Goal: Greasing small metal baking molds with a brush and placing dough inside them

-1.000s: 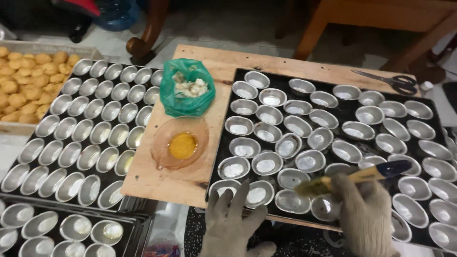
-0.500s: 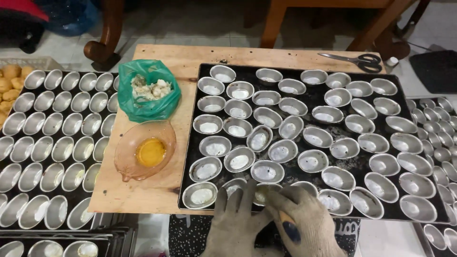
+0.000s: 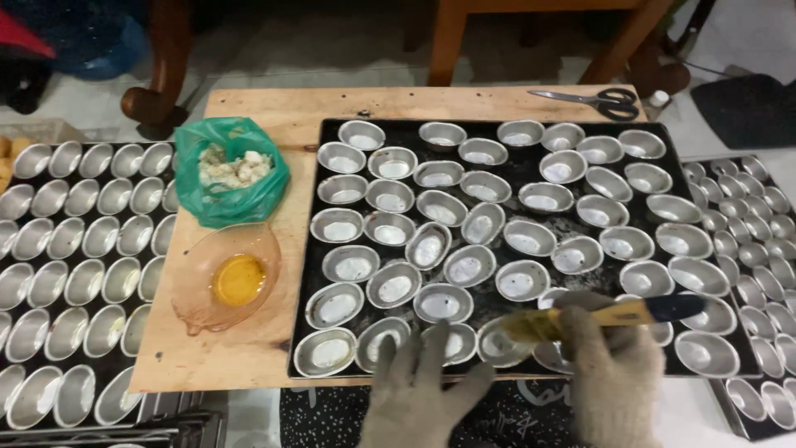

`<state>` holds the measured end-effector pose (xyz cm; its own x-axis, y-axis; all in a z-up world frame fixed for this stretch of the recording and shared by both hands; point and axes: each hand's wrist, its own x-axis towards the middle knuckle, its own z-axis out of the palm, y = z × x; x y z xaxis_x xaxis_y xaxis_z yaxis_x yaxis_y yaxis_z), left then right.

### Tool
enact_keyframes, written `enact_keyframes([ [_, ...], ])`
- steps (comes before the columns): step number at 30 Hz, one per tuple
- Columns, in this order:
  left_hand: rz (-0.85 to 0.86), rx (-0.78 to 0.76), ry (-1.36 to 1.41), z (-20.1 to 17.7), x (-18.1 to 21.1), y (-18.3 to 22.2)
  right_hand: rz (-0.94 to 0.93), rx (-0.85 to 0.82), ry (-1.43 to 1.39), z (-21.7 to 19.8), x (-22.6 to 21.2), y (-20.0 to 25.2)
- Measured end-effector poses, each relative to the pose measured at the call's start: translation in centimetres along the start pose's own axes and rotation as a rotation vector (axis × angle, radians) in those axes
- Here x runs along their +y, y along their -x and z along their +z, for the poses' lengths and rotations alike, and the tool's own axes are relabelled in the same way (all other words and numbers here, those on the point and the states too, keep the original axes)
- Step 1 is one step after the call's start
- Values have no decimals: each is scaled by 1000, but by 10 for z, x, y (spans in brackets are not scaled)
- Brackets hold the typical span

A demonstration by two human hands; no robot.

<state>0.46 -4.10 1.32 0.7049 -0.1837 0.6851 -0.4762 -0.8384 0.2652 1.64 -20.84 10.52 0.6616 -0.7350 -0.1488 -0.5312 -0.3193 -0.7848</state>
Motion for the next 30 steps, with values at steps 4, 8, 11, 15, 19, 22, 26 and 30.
enact_keyframes([
  [4,239,-328,146,3,16,-11,25,-103,-123,21,48,-5],
  [8,182,-135,24,17,31,-13,-884,-359,318,8,77,-15],
  [11,118,-319,142,13,32,-1,-917,-367,409,0,88,-21],
  [15,93,-463,224,16,28,4,-1221,-478,126,-4,60,-36],
  [19,114,-370,131,24,29,2,-566,-804,323,-6,-9,-34],
  [22,167,-86,49,26,28,-4,-92,-640,535,-25,-33,-26],
  [26,-231,-95,121,50,39,21,35,74,-162,-53,-13,-27],
  [30,213,-140,254,28,58,-31,250,224,-122,-39,57,-41],
])
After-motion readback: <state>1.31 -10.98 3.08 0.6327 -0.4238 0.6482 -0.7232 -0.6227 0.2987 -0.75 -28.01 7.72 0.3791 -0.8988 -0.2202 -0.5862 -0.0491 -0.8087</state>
